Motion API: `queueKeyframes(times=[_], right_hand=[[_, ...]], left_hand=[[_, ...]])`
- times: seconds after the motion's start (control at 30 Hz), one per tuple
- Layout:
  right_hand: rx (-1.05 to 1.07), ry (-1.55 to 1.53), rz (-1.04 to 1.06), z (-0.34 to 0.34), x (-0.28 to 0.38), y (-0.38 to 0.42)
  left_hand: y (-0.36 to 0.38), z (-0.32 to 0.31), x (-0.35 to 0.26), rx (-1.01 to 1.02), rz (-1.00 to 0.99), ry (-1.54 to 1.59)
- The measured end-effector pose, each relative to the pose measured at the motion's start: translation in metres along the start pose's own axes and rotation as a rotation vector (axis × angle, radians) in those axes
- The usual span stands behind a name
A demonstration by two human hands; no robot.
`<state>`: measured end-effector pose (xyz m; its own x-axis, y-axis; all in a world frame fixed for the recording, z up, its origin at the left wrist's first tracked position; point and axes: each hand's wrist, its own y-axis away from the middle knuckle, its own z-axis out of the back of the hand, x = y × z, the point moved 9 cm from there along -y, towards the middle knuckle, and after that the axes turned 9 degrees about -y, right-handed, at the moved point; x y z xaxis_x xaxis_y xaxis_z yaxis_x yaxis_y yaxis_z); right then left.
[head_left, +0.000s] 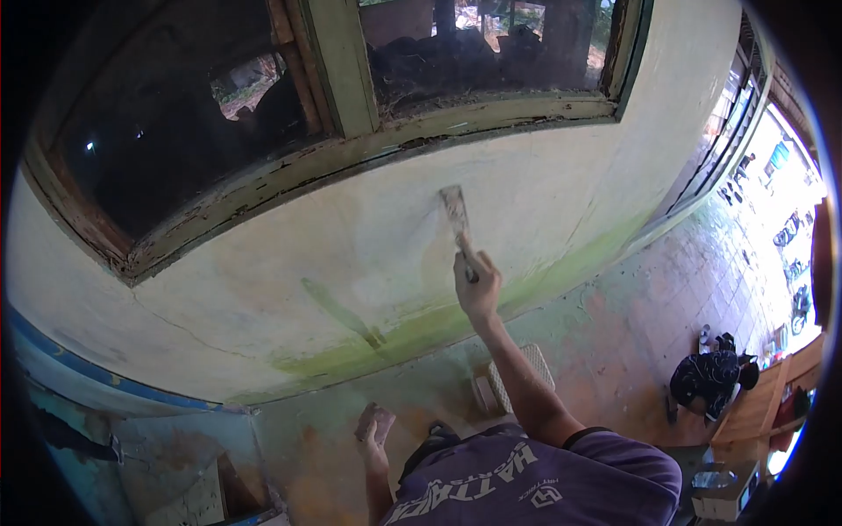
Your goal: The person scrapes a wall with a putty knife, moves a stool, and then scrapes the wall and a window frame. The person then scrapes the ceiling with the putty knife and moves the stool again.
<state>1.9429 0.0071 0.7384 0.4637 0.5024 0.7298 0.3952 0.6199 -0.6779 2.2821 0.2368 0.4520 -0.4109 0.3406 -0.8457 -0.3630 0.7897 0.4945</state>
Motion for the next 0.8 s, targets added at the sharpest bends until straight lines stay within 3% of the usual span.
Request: queueKeyframes(times=[0.03,0.23,0.37,0.47,0.53,0.67,0.8], right_hand=[[-0.005,-0.003,-0.011,-0.003,-0.004,0.011],[0.009,-0.051,-0.065,0.002,0.028,-0.024],[0.019,0.014,-0.085,0.001,-0.005,0.003],[0.218,0.188,-0.318,0.001,-0.053,0.062],[0.387,0.225,-0.646,0.010,-0.108,0.127],[0.408,0.191,-0.749,0.053,-0.163,0.247],[0.463,0.168,-0.832,0.101,-0.150,0.319]], left_hand=[[-0.002,0.005,0.004,-0.081,0.052,0.020],[-0.014,-0.025,-0.013,0.258,-0.118,0.020],[-0.013,-0.011,0.019,0.038,0.071,0.009],[-0.015,-0.001,0.025,-0.023,0.078,-0.016],[-0.009,0.002,0.024,-0.054,0.069,0.001],[-0.011,0.006,0.031,0.075,0.005,-0.131],[-0.010,0.003,0.034,0.095,-0.011,-0.150]])
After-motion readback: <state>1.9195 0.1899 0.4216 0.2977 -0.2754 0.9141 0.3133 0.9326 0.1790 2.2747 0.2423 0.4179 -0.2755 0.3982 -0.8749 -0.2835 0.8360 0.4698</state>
